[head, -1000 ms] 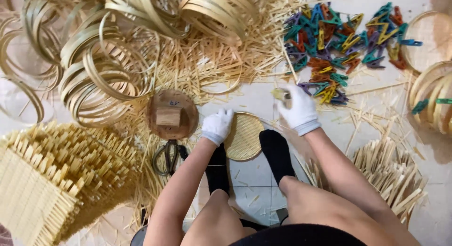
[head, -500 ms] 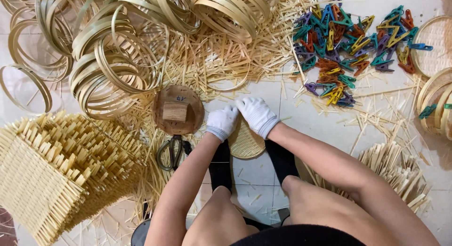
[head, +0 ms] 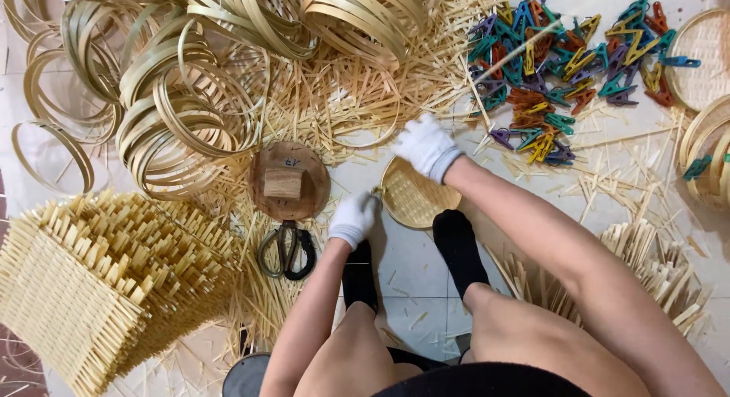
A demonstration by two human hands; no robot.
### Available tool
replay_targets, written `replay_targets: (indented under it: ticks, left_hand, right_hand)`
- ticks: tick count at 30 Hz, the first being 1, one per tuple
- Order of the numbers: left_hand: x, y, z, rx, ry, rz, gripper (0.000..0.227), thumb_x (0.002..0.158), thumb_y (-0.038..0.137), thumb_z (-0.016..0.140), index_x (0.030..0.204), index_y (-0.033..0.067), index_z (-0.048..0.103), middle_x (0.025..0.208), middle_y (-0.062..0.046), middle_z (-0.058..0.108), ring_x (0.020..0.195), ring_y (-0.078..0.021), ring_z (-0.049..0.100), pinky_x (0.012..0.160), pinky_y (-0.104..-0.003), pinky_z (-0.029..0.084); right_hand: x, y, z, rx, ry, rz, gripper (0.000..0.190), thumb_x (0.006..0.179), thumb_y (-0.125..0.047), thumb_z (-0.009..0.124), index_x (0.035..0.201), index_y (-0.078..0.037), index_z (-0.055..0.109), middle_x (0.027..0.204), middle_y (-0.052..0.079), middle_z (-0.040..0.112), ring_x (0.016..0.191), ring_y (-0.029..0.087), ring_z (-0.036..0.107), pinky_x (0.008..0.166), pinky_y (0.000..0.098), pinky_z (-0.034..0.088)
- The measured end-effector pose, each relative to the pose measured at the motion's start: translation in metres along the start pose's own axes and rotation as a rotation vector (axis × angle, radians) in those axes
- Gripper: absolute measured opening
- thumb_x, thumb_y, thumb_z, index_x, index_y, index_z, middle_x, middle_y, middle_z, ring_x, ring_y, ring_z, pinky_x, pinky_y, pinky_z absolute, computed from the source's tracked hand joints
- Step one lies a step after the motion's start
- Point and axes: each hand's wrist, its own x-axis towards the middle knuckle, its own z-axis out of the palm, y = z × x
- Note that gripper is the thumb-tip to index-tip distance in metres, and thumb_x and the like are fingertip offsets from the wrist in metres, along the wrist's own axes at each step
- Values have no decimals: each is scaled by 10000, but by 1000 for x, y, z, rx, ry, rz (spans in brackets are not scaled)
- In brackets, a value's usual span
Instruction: The person is weaving and assembling bamboo strips to create small baskets.
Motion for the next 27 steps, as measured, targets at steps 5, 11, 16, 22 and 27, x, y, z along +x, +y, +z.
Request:
replay_targets:
  ticks: [5,11,16,22,27]
  left_hand:
    - [18,-13,-5,-339,69,-135,317,931,351,638,1073,78,717,970,-174,763,900,-330,750,824,-406,575]
    - [22,2,1,-249,12,-177,309,875,296,750,1037,40,687,895,-182,748,819,-334,727,766,-407,569]
    - [21,7,-3,-285,29,-217,295,866,294,767,990,35,697,827,-178,742,737,-319,720,722,-402,567]
    - [14,12,-3,-265,25,-237,274,858,279,772,967,36,707,822,-179,745,725,-320,724,707,-388,566]
    - [4,28,-20,194,-62,-244,322,906,396,644,969,99,751,942,-211,740,905,-407,695,812,-512,536]
  right_hand:
    - [15,-37,3,-54,-62,-268,107,891,-267,599,915,-263,703,921,-46,705,976,190,635,886,433,462]
    - [-2,-15,-21,-35,96,-161,121,885,-293,621,945,-238,709,846,-16,681,857,200,639,820,391,486]
    - [-65,20,-64,93,312,131,123,898,-329,737,918,-208,737,894,8,670,877,240,638,785,433,514]
    - [-92,1,-26,254,209,473,155,814,-378,755,843,-227,769,906,82,647,897,306,647,694,435,541]
    - [-74,-17,-1,423,-7,423,241,953,-315,672,1148,-183,720,977,114,647,908,358,668,762,490,543]
